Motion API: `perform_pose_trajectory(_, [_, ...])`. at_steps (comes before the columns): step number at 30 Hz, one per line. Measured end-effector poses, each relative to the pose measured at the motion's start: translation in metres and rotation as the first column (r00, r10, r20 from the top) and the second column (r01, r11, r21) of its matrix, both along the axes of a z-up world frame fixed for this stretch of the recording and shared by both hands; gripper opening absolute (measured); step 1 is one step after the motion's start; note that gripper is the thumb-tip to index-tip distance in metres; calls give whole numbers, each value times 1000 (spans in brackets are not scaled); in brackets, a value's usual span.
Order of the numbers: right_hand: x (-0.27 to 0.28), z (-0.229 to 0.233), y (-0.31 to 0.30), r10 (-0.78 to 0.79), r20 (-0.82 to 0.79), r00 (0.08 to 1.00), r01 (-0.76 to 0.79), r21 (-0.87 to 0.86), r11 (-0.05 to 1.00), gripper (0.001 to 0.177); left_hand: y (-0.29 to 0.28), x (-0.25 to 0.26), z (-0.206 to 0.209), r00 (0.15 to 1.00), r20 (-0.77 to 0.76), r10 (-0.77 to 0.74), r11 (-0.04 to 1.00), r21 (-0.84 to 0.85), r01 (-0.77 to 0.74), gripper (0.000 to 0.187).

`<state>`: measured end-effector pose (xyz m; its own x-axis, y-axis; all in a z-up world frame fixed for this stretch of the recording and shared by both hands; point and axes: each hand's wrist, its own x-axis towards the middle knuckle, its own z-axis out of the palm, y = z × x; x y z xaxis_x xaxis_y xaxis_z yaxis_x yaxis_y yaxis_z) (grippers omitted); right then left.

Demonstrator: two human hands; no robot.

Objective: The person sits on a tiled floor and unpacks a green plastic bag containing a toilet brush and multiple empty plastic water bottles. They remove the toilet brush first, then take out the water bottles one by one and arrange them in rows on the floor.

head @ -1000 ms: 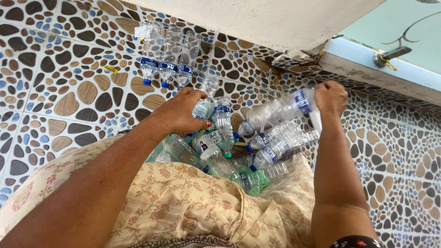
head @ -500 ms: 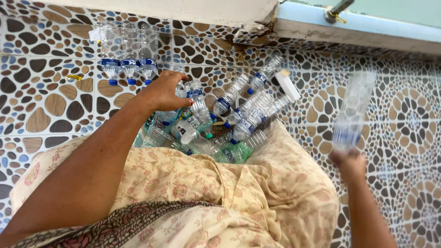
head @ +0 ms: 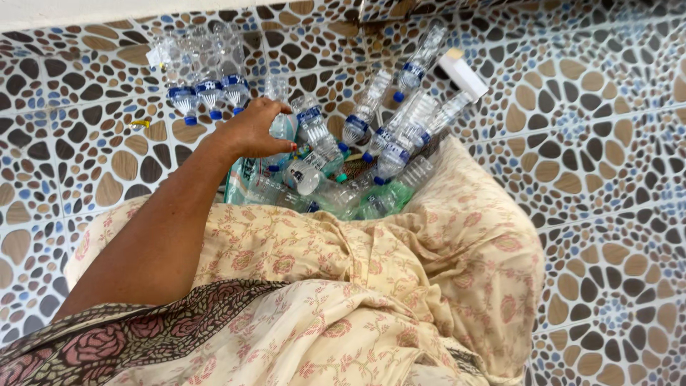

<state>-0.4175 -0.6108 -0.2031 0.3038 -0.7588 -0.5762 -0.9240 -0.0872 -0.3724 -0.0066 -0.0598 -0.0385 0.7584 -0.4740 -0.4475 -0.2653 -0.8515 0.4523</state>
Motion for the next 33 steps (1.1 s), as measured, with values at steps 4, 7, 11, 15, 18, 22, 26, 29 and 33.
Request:
perform_pose_trajectory(4, [-4, -34, 8, 80, -82, 993, -82, -20, 996, 59, 8, -21, 21, 999, -45, 0, 1000, -28, -1, 92])
perform_pose_trajectory(7, [14, -69, 9, 132, -157, 979, -136, -14, 991, 62, 13, -34, 36, 993, -118, -19, 997, -73, 10, 93])
perform_pose_trajectory(11, [60, -124, -1, 195, -283, 939, -202, 4, 979, 65, 15, -46, 36, 966, -256, 19, 1000, -9, -22, 91])
perform_pose_trajectory(15, [131, -164, -18, 239, -378, 895, -249, 21, 968, 68, 22, -11, 9, 892, -440, 100, 992, -30, -126, 84])
perform_pose_trajectory(18, [163, -148, -36, 216, -414, 884, -243, -13, 970, 70, 29, 39, 3, 877, -379, 294, 956, 137, -261, 83])
perform_pose_trajectory(22, [229, -91, -81, 230, -388, 892, -292, -107, 950, 73, 24, 53, 20, 911, -190, 367, 930, 86, -357, 88])
perform_pose_trajectory(26, [233, -47, -77, 341, -418, 842, -417, -103, 903, 77, 30, -3, 31, 980, 71, 188, 971, -162, -174, 80])
perform_pose_trajectory(29, [194, -22, -65, 319, -417, 851, -404, -134, 905, 79, 36, -19, 40, 991, 133, 22, 965, -264, 14, 80])
perform_pose_trajectory(33, [121, 18, -55, 308, -485, 818, -443, -193, 875, 82, 44, -45, 49, 996, -91, 10, 975, -220, -29, 83])
